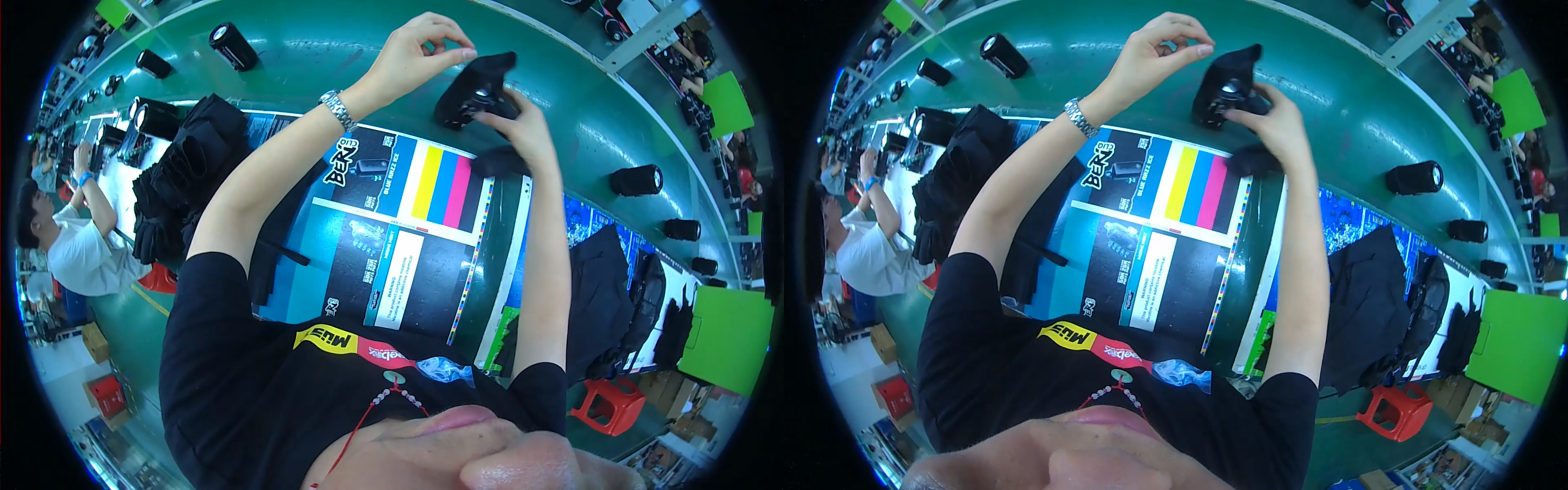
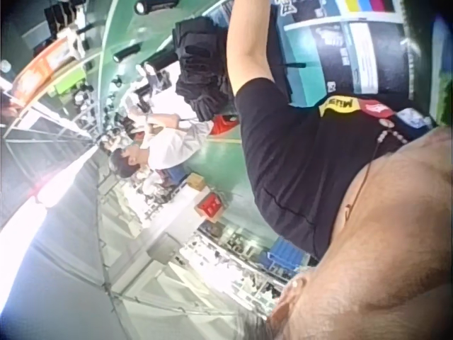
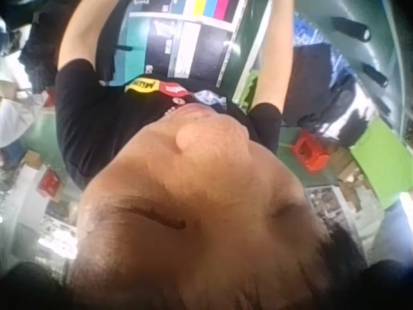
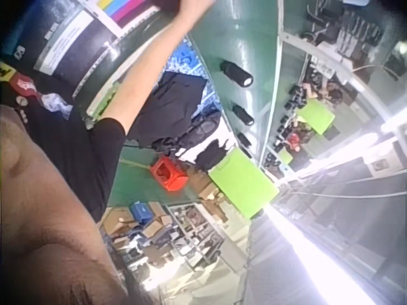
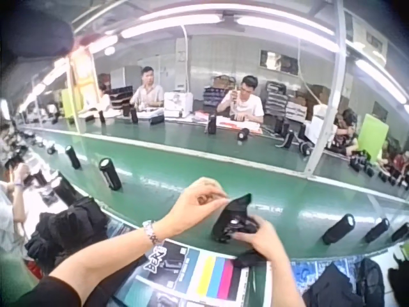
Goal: The person picks up dark electronic components, stretches out black fabric pieces, and attaches the fabric to the components by hand at an assembly station.
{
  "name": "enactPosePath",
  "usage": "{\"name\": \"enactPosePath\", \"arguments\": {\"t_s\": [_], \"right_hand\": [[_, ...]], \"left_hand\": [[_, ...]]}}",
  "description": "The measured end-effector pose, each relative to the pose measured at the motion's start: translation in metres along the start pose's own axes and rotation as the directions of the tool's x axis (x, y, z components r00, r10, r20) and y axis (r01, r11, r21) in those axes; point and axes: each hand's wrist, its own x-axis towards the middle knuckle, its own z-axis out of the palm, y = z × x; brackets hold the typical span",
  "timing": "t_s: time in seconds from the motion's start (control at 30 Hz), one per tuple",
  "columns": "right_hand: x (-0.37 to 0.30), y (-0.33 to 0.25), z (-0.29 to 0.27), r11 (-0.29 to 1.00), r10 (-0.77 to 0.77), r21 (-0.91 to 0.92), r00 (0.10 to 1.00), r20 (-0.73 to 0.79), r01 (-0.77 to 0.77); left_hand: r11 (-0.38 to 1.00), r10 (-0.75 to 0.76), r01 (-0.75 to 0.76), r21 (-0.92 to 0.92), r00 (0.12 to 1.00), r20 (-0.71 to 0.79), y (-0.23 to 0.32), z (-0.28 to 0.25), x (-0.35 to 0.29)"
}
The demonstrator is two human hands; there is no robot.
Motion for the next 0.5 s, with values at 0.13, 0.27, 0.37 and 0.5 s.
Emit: {"name": "enactPosePath", "arguments": {"t_s": [0.13,0.27,0.37,0.5], "right_hand": [[0.005,-0.001,-0.035,0.987,0.152,0.027,0.973,0.175,-0.159],[0.052,0.048,-0.015,0.902,0.25,0.423,0.9,-0.357,-0.083],[0.089,0.067,0.046,0.408,0.431,0.905,0.849,-0.307,0.121],[0.077,0.023,0.06,0.439,0.437,0.896,0.855,-0.279,0.068]], "left_hand": [[0.884,-0.331,0.289,-0.368,0.942,-0.056,-0.025,0.003,0.007],[0.46,-0.591,0.412,-0.786,0.803,0.075,-0.028,0.057,0.014],[0.673,-0.651,0.498,-0.547,0.75,-0.119,0.004,0.115,0.004],[0.467,-0.661,0.368,-0.804,0.749,-0.041,-0.015,0.1,0.002]]}}
